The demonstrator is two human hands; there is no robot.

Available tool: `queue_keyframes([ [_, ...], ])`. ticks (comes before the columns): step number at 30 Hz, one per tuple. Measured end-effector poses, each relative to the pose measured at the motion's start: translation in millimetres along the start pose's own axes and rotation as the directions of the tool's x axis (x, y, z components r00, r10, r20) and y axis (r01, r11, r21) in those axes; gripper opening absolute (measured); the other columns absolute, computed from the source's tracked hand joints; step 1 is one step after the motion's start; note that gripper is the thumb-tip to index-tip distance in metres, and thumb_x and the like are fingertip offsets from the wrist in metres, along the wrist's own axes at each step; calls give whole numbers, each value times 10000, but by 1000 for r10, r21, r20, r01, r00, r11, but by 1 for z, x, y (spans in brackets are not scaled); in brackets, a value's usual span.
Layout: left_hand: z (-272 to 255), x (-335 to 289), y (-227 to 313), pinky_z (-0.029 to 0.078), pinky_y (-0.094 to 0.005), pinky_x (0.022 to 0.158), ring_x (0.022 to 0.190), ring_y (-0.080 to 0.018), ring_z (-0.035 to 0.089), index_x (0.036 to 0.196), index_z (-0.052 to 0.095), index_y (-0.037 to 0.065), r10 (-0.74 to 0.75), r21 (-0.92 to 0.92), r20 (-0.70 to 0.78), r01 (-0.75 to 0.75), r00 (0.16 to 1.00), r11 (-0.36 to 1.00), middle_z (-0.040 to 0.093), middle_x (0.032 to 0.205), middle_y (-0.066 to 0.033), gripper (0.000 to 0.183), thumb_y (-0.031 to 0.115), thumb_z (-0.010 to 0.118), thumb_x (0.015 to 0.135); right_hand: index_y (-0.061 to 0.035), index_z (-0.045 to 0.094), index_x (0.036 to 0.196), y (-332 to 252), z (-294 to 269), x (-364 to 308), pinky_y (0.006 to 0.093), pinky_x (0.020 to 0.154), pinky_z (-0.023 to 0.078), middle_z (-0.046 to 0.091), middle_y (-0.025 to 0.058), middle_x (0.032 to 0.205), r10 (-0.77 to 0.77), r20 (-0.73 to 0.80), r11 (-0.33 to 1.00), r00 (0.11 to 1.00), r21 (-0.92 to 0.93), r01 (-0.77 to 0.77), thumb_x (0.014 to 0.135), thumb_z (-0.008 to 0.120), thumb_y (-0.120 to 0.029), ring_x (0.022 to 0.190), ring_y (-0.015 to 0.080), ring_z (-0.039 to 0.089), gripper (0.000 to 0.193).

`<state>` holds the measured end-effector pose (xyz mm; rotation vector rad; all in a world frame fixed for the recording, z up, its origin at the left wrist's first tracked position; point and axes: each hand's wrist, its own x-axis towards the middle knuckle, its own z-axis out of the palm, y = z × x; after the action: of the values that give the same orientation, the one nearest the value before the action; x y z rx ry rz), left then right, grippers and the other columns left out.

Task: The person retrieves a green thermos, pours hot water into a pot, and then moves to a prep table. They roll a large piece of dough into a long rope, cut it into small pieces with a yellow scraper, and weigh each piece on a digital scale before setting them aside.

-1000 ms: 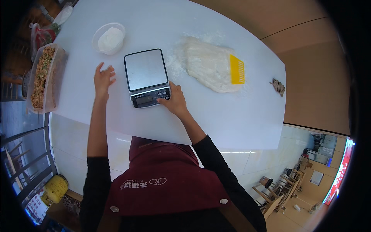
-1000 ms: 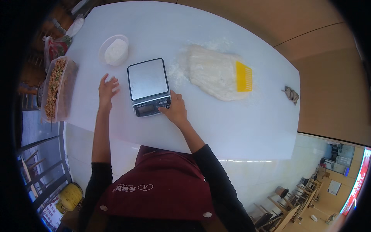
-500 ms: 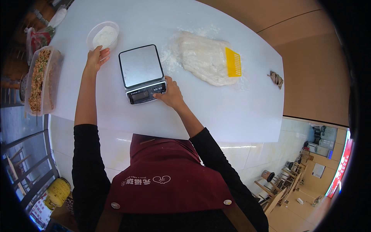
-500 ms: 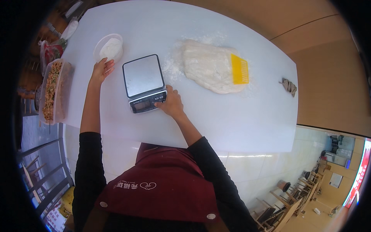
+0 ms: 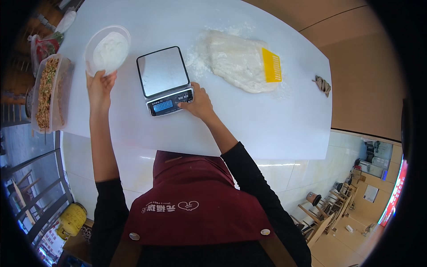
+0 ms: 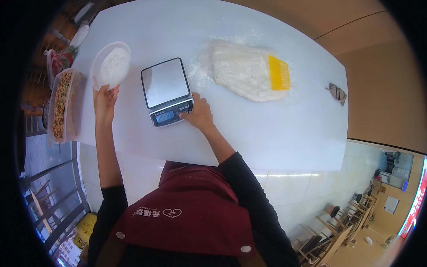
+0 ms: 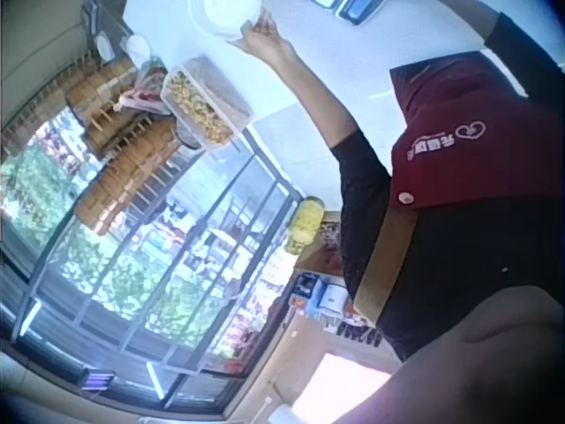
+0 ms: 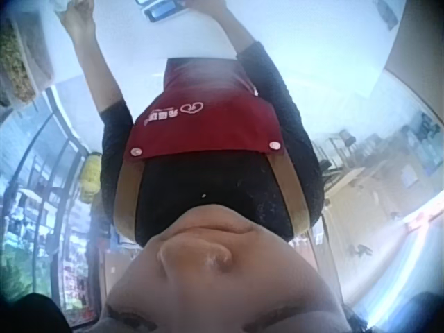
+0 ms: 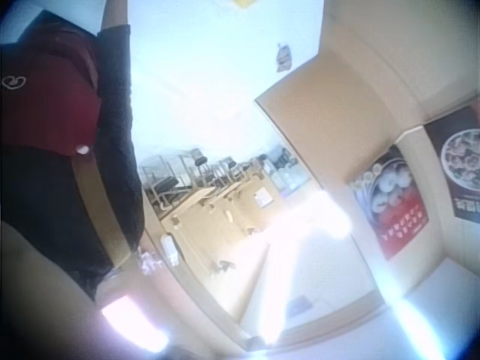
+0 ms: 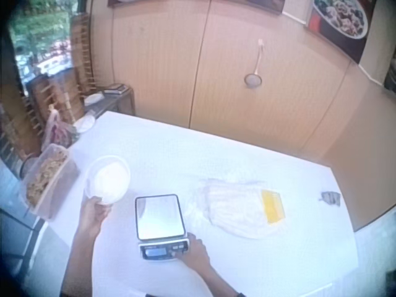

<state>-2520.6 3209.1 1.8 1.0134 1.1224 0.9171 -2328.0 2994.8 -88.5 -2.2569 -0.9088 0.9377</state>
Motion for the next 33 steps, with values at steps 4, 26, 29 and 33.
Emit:
queue_keyframes([
  [4,-4,-73,13,474,-182,472,615,-128,616,1447,245,102,-18,49,191,9,981,999,632,862,-126,641,44,425,834,-134,393,1326,5,0,0,442,876,451,516,189,1110,-65,-37,998,997,12,65,658,806,-290,1088,354,506,801],
  [26,78,-185,-111,516,-245,493,548,-144,624,1483,197,192,-437,362,673,249,597,898,607,714,-106,686,22,419,857,-49,611,976,48,-33,-110,410,674,520,586,182,935,-297,64,876,953,-379,298,696,673,-97,768,355,622,290],
  [29,76,-182,-112,503,-240,478,545,-141,619,1483,199,182,-472,363,633,304,614,881,621,753,-119,691,7,402,845,-45,650,874,50,-22,-96,420,679,511,600,195,850,-355,100,856,930,-364,366,660,672,-82,757,357,623,218],
  [33,70,-180,-101,483,-229,457,530,-127,603,1470,242,149,-488,350,647,341,585,872,629,811,-111,677,0,408,830,-47,700,811,37,-44,-88,427,677,501,628,205,742,-332,64,937,941,-96,337,630,675,-77,738,346,630,185],
])
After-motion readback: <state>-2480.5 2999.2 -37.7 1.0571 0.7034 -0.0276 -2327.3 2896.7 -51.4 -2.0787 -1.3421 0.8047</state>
